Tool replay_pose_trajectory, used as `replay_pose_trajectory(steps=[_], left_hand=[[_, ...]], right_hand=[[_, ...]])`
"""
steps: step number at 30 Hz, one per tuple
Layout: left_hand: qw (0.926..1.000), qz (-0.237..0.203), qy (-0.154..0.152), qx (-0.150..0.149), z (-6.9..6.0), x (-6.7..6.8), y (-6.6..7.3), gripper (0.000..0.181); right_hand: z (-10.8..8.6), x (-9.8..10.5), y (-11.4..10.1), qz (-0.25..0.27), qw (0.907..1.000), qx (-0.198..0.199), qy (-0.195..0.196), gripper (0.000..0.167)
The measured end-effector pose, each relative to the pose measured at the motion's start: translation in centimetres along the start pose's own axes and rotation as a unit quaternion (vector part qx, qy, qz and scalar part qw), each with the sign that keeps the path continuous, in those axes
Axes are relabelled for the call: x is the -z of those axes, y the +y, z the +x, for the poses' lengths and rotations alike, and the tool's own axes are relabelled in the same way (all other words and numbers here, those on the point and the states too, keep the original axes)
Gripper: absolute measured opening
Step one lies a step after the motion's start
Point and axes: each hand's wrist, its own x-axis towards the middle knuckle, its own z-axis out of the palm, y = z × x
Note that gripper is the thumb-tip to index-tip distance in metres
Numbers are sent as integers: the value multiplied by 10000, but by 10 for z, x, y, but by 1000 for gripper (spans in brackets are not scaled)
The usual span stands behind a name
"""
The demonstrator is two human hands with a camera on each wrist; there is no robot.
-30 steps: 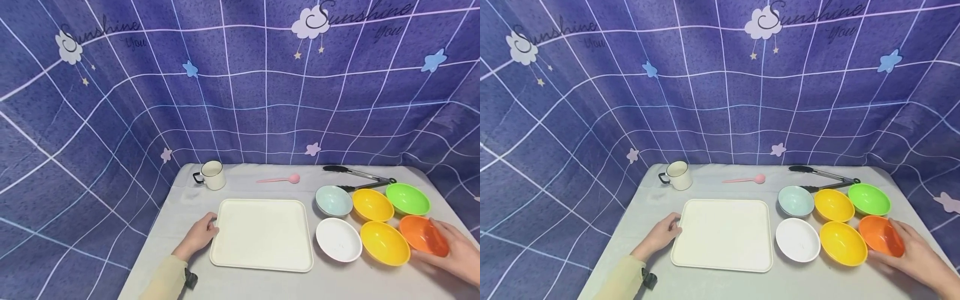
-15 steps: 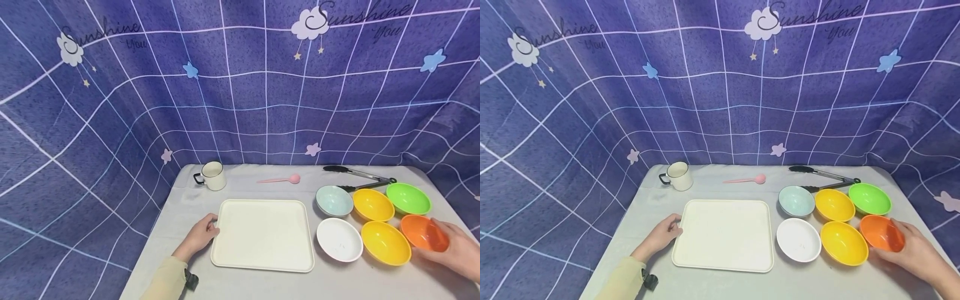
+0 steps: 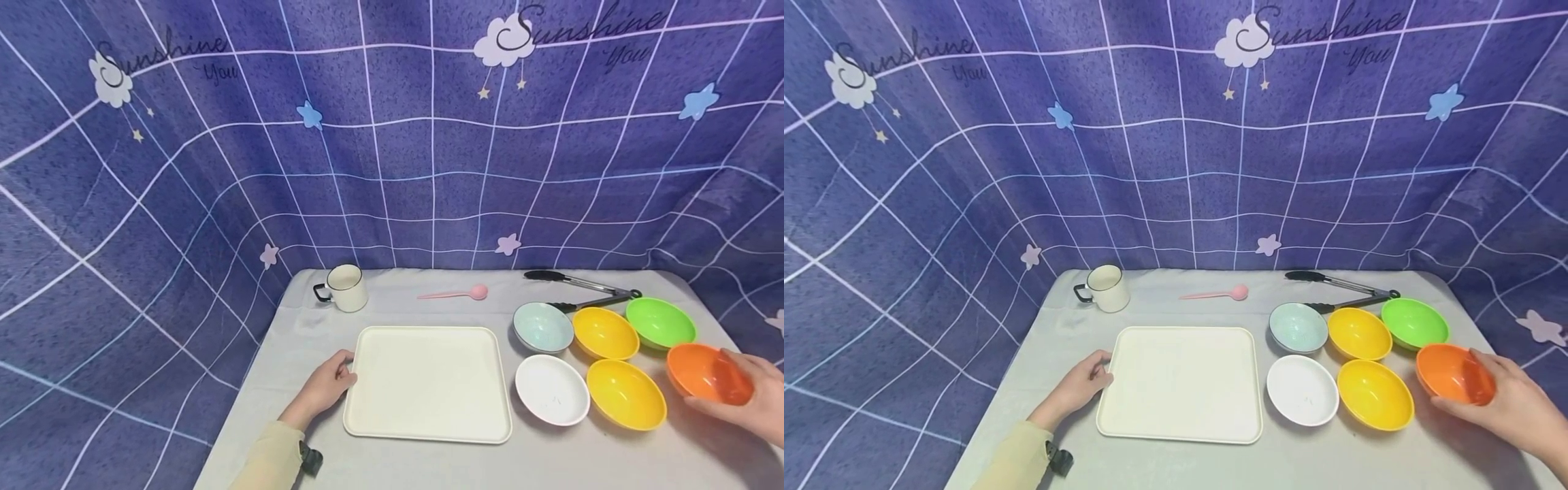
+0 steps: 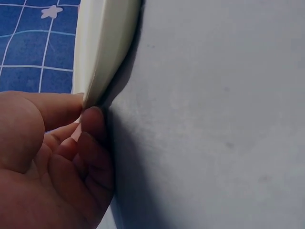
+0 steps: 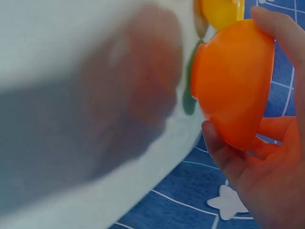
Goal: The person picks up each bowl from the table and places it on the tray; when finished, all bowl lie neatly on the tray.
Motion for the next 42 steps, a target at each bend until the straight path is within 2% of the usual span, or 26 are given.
replay_pose_trajectory(steps=[3, 8, 15, 19, 25, 31, 38, 42], left_hand=[[10000, -56, -61, -54, -2, 1, -1, 37], [9996, -248, -111, -52, -5, 2, -3, 38], [9991, -327, -203, -189, -2, -1, 0, 39], [9993, -286, -164, -163, -2, -1, 0, 39], [9995, -301, -43, -120, -5, 1, -5, 41], [9995, -316, -11, -33, -6, 0, -6, 42], [9996, -271, 1, -16, -4, -3, -7, 41], [9996, -271, -10, -13, -4, -2, -5, 41]], right_hand=[[4, 4, -5, -44, 10000, -20, 36, 115], [11, 8, -15, -170, 9997, -81, -155, 114], [13, 12, -25, -133, 9998, 137, -7, 113], [21, 14, -38, -262, 9990, 282, -241, 110], [43, 9, -76, -300, 9933, 706, -860, 112], [61, -9, -114, -178, 9862, 1386, -891, 112], [79, -33, -165, -77, 9785, 1480, -1432, 115], [87, -53, -193, 23, 9708, 1788, -1601, 114]])
